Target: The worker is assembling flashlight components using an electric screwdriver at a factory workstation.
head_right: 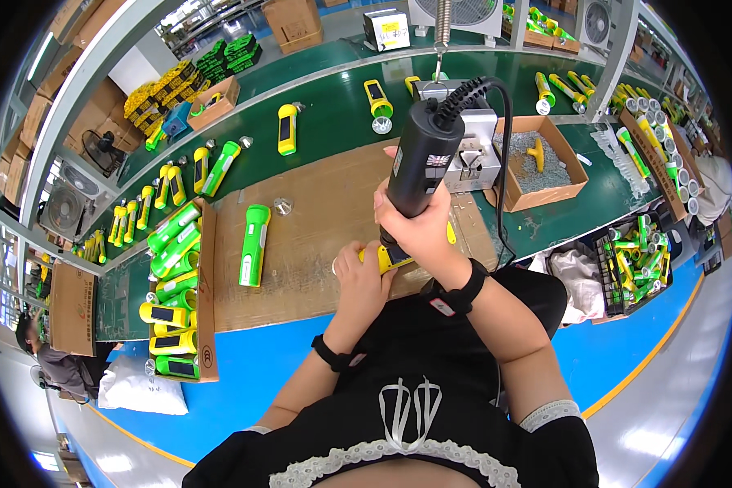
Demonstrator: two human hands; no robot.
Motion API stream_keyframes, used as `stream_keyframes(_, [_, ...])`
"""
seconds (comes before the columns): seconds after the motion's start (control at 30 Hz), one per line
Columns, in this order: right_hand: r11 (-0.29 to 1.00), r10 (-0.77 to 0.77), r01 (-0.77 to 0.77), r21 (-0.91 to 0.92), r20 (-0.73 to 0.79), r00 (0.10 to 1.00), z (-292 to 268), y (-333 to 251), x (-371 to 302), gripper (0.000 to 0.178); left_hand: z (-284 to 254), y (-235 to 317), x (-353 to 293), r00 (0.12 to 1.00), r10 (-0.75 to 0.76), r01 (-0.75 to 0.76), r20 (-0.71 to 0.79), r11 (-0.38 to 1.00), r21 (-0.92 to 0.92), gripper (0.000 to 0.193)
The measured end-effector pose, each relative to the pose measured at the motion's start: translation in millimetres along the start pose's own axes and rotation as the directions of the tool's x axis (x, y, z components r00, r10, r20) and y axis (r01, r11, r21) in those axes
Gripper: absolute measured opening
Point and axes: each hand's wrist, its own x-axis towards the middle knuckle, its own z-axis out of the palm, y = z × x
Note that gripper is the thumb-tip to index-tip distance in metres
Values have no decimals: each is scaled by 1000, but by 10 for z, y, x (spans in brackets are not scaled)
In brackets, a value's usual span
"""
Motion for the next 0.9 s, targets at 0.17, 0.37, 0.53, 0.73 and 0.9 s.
stream_keyframes(0.17, [1000,-12,12,12,48,999,6,103,-18,51,20,-2,17,1000,-5,5,-24,1000,-4,55])
stream_keyframes(0.37, [996,9,4,-92,142,990,-26,331,-10,44,2,-48,69,1000,4,-4,16,1000,-27,54])
stream_keyframes(0.53, [987,147,-156,24,220,964,-33,327,85,41,-33,-72,124,996,-13,17,88,999,-47,56])
stream_keyframes(0.73, [952,198,-242,186,228,953,-66,384,109,37,-60,-117,179,982,38,-27,184,998,-58,56])
stream_keyframes(0.9, [965,225,-240,106,140,964,-87,391,128,41,-72,-182,233,951,143,-127,275,989,-75,59])
